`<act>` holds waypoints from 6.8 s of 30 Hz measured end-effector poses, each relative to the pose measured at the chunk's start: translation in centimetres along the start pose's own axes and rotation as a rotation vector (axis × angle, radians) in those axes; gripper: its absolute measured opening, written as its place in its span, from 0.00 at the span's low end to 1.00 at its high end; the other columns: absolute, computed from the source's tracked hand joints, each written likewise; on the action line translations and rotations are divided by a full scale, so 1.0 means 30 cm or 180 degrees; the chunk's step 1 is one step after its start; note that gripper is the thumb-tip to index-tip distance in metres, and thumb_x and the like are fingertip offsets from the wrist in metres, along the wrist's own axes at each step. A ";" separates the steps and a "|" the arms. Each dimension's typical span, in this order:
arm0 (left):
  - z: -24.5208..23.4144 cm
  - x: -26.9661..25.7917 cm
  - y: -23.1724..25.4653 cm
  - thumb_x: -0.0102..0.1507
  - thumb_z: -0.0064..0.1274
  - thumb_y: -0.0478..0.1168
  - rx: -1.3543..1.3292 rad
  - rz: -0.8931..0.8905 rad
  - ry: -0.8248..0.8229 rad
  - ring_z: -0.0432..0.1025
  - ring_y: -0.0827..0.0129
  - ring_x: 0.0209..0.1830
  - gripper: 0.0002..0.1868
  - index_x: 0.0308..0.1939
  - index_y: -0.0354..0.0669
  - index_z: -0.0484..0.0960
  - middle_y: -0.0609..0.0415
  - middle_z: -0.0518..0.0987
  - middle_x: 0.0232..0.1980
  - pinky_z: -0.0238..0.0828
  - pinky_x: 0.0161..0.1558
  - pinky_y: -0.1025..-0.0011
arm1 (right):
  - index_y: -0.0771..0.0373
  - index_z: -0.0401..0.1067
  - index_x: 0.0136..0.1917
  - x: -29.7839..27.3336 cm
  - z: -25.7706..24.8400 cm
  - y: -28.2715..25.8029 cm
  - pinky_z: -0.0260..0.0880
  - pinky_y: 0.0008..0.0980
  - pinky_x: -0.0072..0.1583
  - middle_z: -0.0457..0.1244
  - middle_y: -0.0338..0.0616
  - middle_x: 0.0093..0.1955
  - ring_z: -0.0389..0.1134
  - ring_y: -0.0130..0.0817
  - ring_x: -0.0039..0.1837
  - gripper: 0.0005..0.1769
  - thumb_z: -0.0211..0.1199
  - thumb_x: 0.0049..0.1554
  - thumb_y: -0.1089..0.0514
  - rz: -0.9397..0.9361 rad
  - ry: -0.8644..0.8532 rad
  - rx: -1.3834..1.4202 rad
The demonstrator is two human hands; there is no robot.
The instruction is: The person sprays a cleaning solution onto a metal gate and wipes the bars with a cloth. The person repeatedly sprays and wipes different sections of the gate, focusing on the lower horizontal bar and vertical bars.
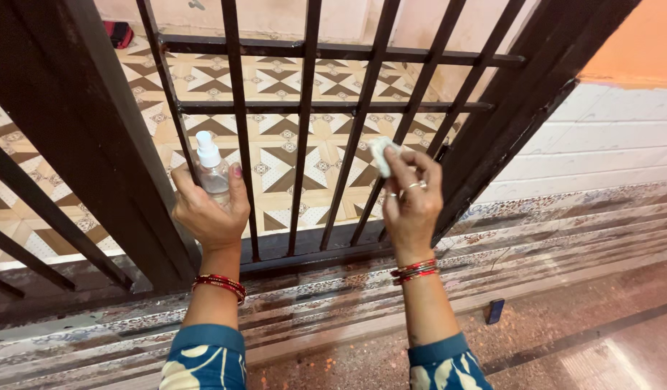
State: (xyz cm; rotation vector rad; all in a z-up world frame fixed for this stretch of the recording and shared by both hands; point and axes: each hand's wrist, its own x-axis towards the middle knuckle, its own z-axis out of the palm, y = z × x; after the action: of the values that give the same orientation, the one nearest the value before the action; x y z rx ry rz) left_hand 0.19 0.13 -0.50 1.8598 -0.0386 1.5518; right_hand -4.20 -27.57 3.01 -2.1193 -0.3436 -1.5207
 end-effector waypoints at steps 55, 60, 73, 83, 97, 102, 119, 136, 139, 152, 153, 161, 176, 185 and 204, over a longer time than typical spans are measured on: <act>-0.008 -0.007 0.002 0.74 0.56 0.60 0.0114 -0.0074 -0.0081 0.79 0.42 0.40 0.31 0.55 0.31 0.69 0.40 0.79 0.40 0.75 0.41 0.54 | 0.59 0.84 0.49 -0.471 -0.046 0.219 0.73 0.33 0.61 0.65 0.44 0.56 0.68 0.38 0.59 0.21 0.65 0.46 0.77 0.1428 -0.1552 -0.0198; -0.004 -0.003 0.003 0.75 0.56 0.59 0.0088 -0.0035 -0.0047 0.80 0.44 0.41 0.31 0.55 0.30 0.69 0.41 0.79 0.40 0.76 0.42 0.55 | 0.58 0.80 0.53 -0.289 -0.141 0.286 0.74 0.30 0.59 0.66 0.44 0.59 0.68 0.36 0.62 0.20 0.63 0.51 0.74 0.1341 -0.0539 -0.0634; 0.003 -0.027 -0.024 0.75 0.54 0.61 0.0211 -0.0019 -0.0030 0.80 0.44 0.39 0.34 0.58 0.29 0.67 0.41 0.80 0.37 0.77 0.40 0.56 | 0.56 0.78 0.62 -0.115 -0.001 0.359 0.79 0.27 0.59 0.63 0.51 0.66 0.71 0.39 0.61 0.27 0.60 0.55 0.78 0.0674 0.0477 -0.0210; 0.006 -0.025 -0.025 0.76 0.55 0.62 0.0243 -0.0080 -0.0072 0.80 0.43 0.38 0.34 0.56 0.29 0.67 0.41 0.79 0.36 0.76 0.42 0.53 | 0.55 0.81 0.55 -0.501 0.040 0.414 0.71 0.32 0.50 0.66 0.47 0.62 0.69 0.39 0.52 0.26 0.57 0.51 0.76 0.1649 0.0015 0.0283; -0.008 -0.009 0.006 0.73 0.58 0.57 0.0098 -0.0048 0.0000 0.81 0.45 0.42 0.29 0.56 0.32 0.70 0.41 0.81 0.42 0.78 0.43 0.56 | 0.54 0.73 0.66 -0.754 0.096 0.190 0.72 0.43 0.62 0.65 0.56 0.66 0.67 0.46 0.67 0.25 0.65 0.55 0.64 0.1367 -0.0769 -0.0508; -0.010 0.001 0.011 0.69 0.57 0.56 -0.0048 -0.0188 -0.0046 0.81 0.46 0.39 0.29 0.56 0.32 0.70 0.41 0.81 0.39 0.78 0.40 0.56 | 0.59 0.71 0.66 -0.751 0.176 0.062 0.50 0.55 0.77 0.66 0.50 0.67 0.60 0.49 0.75 0.32 0.61 0.48 0.71 0.0325 -0.1222 -0.0569; -0.009 0.009 0.022 0.67 0.60 0.56 -0.0061 -0.0163 0.0006 0.79 0.41 0.37 0.28 0.53 0.34 0.71 0.39 0.80 0.37 0.74 0.37 0.53 | 0.62 0.76 0.52 -0.636 0.434 -0.368 0.59 0.48 0.67 0.67 0.52 0.57 0.66 0.48 0.64 0.11 0.60 0.56 0.59 -0.0398 -0.3012 0.0617; -0.007 -0.004 0.005 0.70 0.60 0.55 0.0061 -0.0104 -0.0038 0.79 0.41 0.39 0.29 0.56 0.31 0.69 0.39 0.79 0.39 0.76 0.39 0.53 | 0.67 0.74 0.59 -0.609 0.012 0.266 0.61 0.51 0.66 0.67 0.56 0.61 0.62 0.54 0.65 0.29 0.59 0.41 0.71 0.0373 -0.1519 -0.0678; -0.005 -0.012 -0.002 0.71 0.60 0.56 0.0095 -0.0103 -0.0032 0.79 0.41 0.40 0.30 0.56 0.31 0.69 0.39 0.79 0.39 0.75 0.40 0.53 | 0.62 0.78 0.62 -0.741 -0.015 0.295 0.65 0.43 0.60 0.68 0.52 0.59 0.63 0.44 0.60 0.28 0.60 0.47 0.70 0.1196 -0.0986 -0.0529; 0.005 -0.014 -0.008 0.73 0.58 0.58 0.0192 -0.0111 -0.0007 0.80 0.43 0.39 0.32 0.57 0.29 0.68 0.40 0.79 0.37 0.77 0.40 0.55 | 0.66 0.66 0.73 -0.217 -0.022 0.289 0.74 0.28 0.55 0.69 0.44 0.61 0.70 0.26 0.54 0.27 0.63 0.62 0.62 0.2280 0.0230 0.1359; 0.005 -0.014 -0.008 0.73 0.57 0.58 0.0219 -0.0100 0.0004 0.80 0.42 0.39 0.33 0.58 0.28 0.68 0.40 0.79 0.37 0.77 0.40 0.55 | 0.65 0.64 0.74 -0.137 -0.042 0.268 0.77 0.28 0.53 0.69 0.44 0.61 0.72 0.26 0.52 0.29 0.63 0.61 0.62 0.2271 0.0168 0.1281; 0.006 -0.018 -0.003 0.75 0.57 0.59 0.0237 0.0027 0.0112 0.81 0.42 0.41 0.33 0.59 0.28 0.69 0.38 0.81 0.40 0.78 0.42 0.56 | 0.66 0.66 0.74 0.019 -0.051 0.278 0.74 0.29 0.44 0.68 0.48 0.50 0.71 0.31 0.46 0.28 0.65 0.61 0.63 0.1237 0.0411 0.0143; 0.009 -0.037 -0.032 0.74 0.55 0.56 0.0417 -0.0015 0.0112 0.79 0.40 0.40 0.34 0.60 0.22 0.67 0.36 0.79 0.36 0.75 0.40 0.56 | 0.66 0.75 0.64 -0.532 -0.025 0.409 0.73 0.30 0.51 0.73 0.49 0.53 0.73 0.30 0.51 0.22 0.68 0.58 0.57 0.2471 -0.0375 0.0502; 0.013 -0.037 -0.042 0.75 0.54 0.55 0.0426 0.0089 0.0139 0.80 0.42 0.41 0.34 0.62 0.22 0.66 0.36 0.79 0.38 0.76 0.41 0.58 | 0.64 0.69 0.71 -0.331 -0.046 0.182 0.76 0.27 0.56 0.67 0.55 0.66 0.72 0.32 0.58 0.25 0.64 0.61 0.63 0.1409 0.0126 0.1012; 0.007 -0.010 -0.001 0.71 0.57 0.58 0.0368 -0.0033 0.0129 0.78 0.38 0.39 0.34 0.59 0.28 0.69 0.36 0.79 0.37 0.76 0.40 0.51 | 0.57 0.77 0.62 -0.135 0.009 0.124 0.75 0.31 0.53 0.62 0.47 0.59 0.68 0.37 0.56 0.25 0.67 0.53 0.74 0.0514 0.0353 0.0038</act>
State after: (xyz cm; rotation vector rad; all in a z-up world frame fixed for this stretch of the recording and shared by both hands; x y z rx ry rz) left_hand 0.31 -0.07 -0.79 1.9134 0.0806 1.6142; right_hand -3.61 -30.20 -1.79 -1.9920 -0.1382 -1.5297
